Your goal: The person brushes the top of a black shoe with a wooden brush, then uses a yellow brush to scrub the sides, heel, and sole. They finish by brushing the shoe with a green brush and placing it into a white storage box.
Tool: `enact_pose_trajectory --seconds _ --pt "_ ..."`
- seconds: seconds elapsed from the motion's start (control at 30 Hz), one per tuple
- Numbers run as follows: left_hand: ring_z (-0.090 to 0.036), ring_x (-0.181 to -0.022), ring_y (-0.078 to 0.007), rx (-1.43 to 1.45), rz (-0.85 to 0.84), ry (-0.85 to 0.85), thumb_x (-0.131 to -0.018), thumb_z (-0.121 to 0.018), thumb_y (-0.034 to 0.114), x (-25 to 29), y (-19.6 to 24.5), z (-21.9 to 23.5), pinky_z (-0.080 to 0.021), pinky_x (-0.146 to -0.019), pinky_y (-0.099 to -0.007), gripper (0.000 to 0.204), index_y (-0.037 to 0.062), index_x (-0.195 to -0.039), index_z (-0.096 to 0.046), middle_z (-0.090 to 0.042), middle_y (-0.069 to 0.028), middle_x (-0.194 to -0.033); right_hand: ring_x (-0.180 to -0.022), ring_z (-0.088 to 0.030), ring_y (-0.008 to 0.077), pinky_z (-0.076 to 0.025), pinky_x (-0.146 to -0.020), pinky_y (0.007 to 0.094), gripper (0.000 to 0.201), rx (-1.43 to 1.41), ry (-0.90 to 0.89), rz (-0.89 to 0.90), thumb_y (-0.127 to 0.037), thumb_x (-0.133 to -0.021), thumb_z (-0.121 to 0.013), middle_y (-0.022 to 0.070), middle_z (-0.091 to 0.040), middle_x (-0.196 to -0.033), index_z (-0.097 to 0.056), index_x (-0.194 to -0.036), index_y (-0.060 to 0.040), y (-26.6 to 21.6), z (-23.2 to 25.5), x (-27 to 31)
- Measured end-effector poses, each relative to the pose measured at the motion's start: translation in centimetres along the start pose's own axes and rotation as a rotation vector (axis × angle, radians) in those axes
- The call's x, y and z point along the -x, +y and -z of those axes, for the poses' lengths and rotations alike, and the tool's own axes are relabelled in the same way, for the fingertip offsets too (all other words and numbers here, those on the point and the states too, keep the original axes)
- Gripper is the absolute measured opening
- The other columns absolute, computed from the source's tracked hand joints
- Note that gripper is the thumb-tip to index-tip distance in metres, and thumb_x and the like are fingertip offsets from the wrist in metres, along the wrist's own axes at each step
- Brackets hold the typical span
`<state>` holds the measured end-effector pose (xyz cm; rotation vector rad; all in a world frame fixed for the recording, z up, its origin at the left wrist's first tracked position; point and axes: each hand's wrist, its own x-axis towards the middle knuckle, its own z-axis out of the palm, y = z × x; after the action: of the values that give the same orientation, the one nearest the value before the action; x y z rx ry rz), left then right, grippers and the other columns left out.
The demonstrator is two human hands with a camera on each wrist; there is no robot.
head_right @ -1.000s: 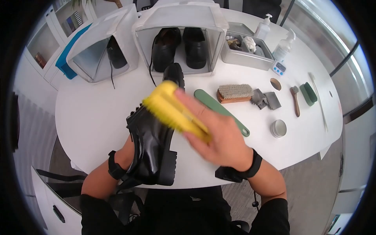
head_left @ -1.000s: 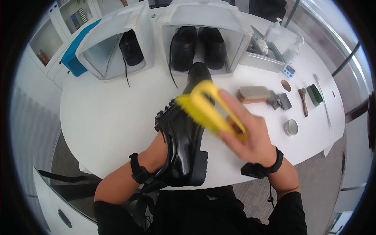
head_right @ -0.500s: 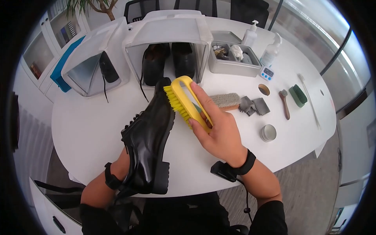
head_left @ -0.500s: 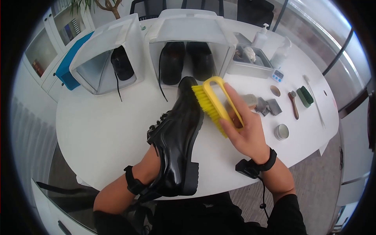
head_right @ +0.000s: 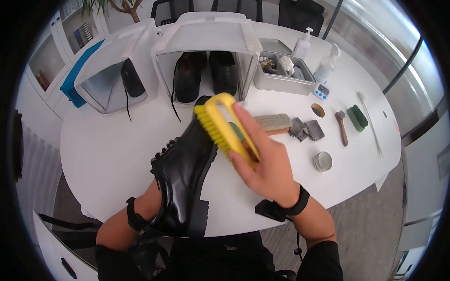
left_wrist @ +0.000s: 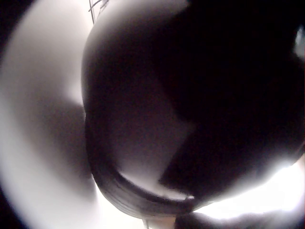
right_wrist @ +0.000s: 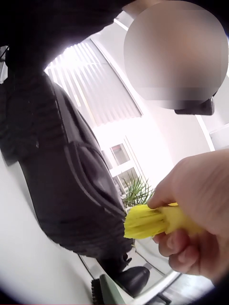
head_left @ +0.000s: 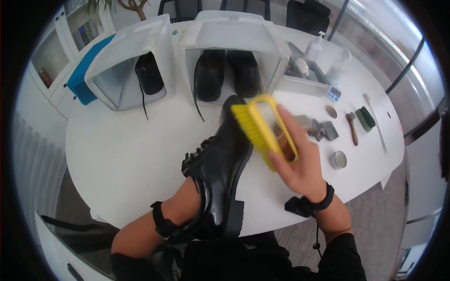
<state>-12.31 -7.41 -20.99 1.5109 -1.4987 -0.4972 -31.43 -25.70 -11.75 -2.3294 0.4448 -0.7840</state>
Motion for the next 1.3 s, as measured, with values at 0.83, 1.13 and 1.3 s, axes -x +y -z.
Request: enact_pose_trajectory --seconds 0.83,1.13,1.3 --pt "-0.050 -0.134 -0.0312 -0.021 0.065 -0.137 -0.100 -0.056 0.008 0.1 1.9 0.7 -0.036 -0.117 -0.0414 0.049 -0.0010 -0.147 -0.046 -0.052 -0.0184 -0.147 -0.081 -0.071 0.0237 -0.056 -0.076 0.0307 0.079 -0.054 -0.045 0.050 -0.001 -0.086 -0.068 0.0191 -0.068 -0.129 -0.039 -0.159 -0.0111 0.4 0.4 0.4" --pt "-0.049 -0.135 -0.0306 0.085 0.108 -0.146 -0.101 -0.055 0.008 0.3 1.3 0.4 -0.036 -0.118 -0.0410 0.049 -0.0016 -0.148 -0.045 -0.049 -0.0192 -0.148 -0.069 -0.063 0.0169 -0.053 -0.069 0.0266 0.079 -0.085 -0.029 0.078 -0.001 -0.088 -0.066 0.0171 -0.071 -0.103 -0.037 -0.160 -0.0126 0.5 0.4 0.4" --pt "-0.050 -0.133 -0.0300 0.214 0.232 -0.189 -0.100 -0.057 0.008 0.5 1.4 0.6 -0.037 -0.116 -0.0394 0.049 -0.0022 -0.147 -0.045 -0.052 -0.0190 -0.145 -0.066 -0.058 0.0091 -0.047 -0.066 0.0221 0.078 -0.009 0.045 -0.010 -0.004 -0.089 -0.066 0.0028 -0.061 -0.082 -0.035 -0.161 -0.0090 1.1 0.0 -0.4"
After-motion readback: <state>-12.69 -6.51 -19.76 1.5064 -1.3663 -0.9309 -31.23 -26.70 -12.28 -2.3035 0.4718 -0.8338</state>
